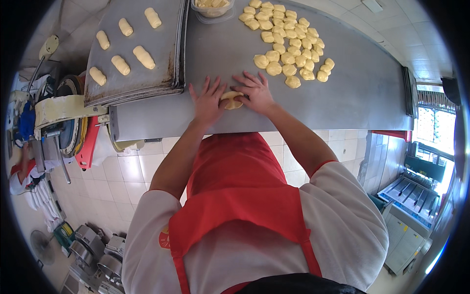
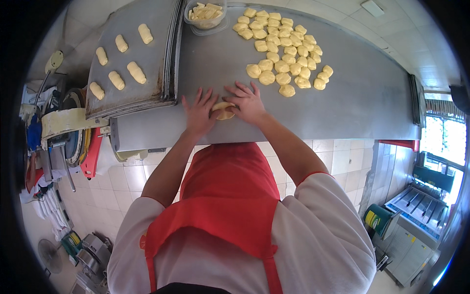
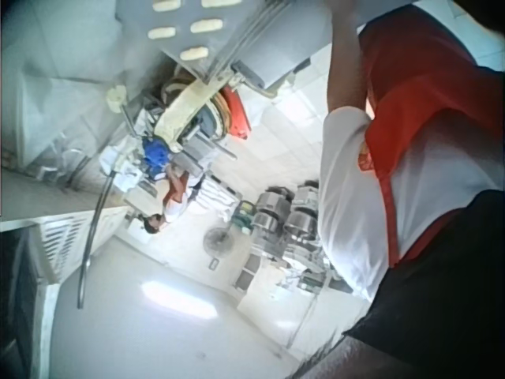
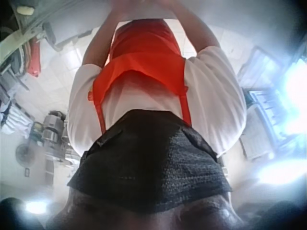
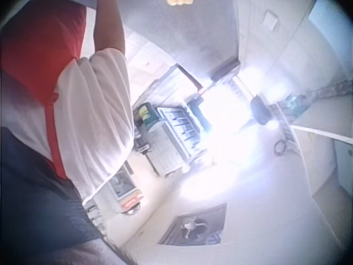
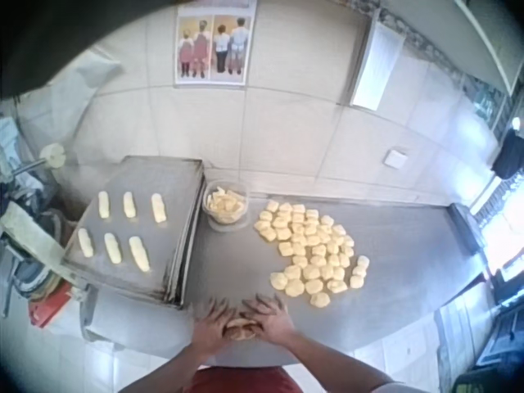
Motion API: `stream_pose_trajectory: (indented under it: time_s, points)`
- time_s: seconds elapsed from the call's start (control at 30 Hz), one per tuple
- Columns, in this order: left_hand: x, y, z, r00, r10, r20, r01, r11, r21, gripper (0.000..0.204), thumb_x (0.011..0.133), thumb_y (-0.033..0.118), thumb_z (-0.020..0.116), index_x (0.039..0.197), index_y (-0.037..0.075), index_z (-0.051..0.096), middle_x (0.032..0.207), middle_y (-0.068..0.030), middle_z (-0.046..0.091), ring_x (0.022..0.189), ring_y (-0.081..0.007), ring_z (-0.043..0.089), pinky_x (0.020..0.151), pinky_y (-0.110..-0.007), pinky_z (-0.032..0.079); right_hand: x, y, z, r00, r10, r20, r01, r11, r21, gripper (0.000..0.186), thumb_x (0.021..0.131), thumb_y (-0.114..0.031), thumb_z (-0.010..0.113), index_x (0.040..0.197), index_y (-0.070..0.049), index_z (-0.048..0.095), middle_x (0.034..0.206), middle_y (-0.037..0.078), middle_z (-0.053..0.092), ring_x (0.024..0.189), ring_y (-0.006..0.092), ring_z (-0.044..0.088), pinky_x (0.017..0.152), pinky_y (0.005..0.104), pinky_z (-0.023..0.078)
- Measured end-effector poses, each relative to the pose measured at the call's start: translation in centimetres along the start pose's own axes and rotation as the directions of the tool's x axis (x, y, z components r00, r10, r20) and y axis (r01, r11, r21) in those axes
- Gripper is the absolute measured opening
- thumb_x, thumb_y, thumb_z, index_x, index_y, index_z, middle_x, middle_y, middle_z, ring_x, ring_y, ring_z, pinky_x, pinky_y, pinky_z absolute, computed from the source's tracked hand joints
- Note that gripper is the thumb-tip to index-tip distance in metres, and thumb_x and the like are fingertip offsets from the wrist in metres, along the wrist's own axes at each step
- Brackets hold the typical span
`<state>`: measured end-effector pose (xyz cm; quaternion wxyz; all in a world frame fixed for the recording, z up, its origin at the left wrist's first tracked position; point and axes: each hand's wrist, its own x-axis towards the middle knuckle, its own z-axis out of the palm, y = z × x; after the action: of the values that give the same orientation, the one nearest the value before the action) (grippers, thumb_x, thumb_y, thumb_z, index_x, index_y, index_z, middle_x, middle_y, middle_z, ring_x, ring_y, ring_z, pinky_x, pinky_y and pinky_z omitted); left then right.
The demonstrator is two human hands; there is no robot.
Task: The person cleans baking pans using cloths and then prepares dough by flattening it, adding cheese, and rolling it into cylinders before placing the rolls on a metal tray.
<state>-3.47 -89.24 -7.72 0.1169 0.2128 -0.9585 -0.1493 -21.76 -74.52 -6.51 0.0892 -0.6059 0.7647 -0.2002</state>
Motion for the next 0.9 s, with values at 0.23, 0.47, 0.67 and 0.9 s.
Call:
stream_pose_trajectory:
  time_s: [0.23, 0.47, 0.67, 0.9]
  points:
    - [0.0, 0.1, 0.1, 0.998, 0.060, 0.019, -0.059, 0.997, -0.050, 0.061, 0.091, 0.046, 0.077, 0.145, 0.020, 0.067, 0.162, -0.0024, 0.056, 0.158, -0.0302, 0.040, 0.122, -0.081, 0.000, -0.6, 0.0, -0.2, 0.999, 0.049, -0.013, -0.048, 0.997, 0.058, 0.041, 0.085, -0.039, 0.084, 0.124, -0.029, 0.080, 0.158, -0.007, 0.058, 0.159, 0.0241, 0.036, 0.129, 0.0638, 0.020]
    - [0.4, 0.2, -0.2, 0.984, 0.110, 0.139, -0.108, 0.994, -0.017, 0.057, 0.092, 0.049, 0.076, 0.144, 0.026, 0.067, 0.159, 0.0000, 0.058, 0.158, -0.0269, 0.039, 0.122, -0.081, 0.002, -1.1, 0.3, -0.6, 0.995, 0.080, 0.059, -0.084, 0.994, 0.067, 0.050, 0.087, -0.044, 0.083, 0.133, -0.028, 0.075, 0.158, -0.007, 0.057, 0.158, 0.0236, 0.039, 0.130, 0.0625, 0.020]
    - [-1.4, -0.5, 0.2, 0.993, 0.119, 0.021, -0.118, 0.992, -0.043, 0.043, 0.090, 0.046, 0.079, 0.128, 0.027, 0.077, 0.154, 0.0003, 0.062, 0.154, -0.0287, 0.045, 0.120, -0.081, 0.007, -1.8, 0.5, 0.3, 0.991, -0.012, 0.132, 0.008, 0.999, 0.031, 0.053, 0.087, -0.050, 0.082, 0.134, -0.028, 0.074, 0.157, -0.006, 0.059, 0.157, 0.0240, 0.040, 0.128, 0.0635, 0.020]
    - [-1.6, -1.1, 3.2, 0.986, 0.083, -0.141, -0.088, 0.996, -0.025, 0.056, 0.085, 0.059, 0.079, 0.134, 0.031, 0.074, 0.155, -0.0001, 0.061, 0.159, -0.0288, 0.037, 0.123, -0.081, 0.004, -1.9, -0.5, 0.7, 0.998, 0.008, 0.060, -0.004, 0.998, -0.057, 0.053, 0.089, -0.047, 0.081, 0.135, -0.023, 0.074, 0.163, 0.000, 0.054, 0.158, 0.0286, 0.039, 0.127, 0.0629, 0.020]
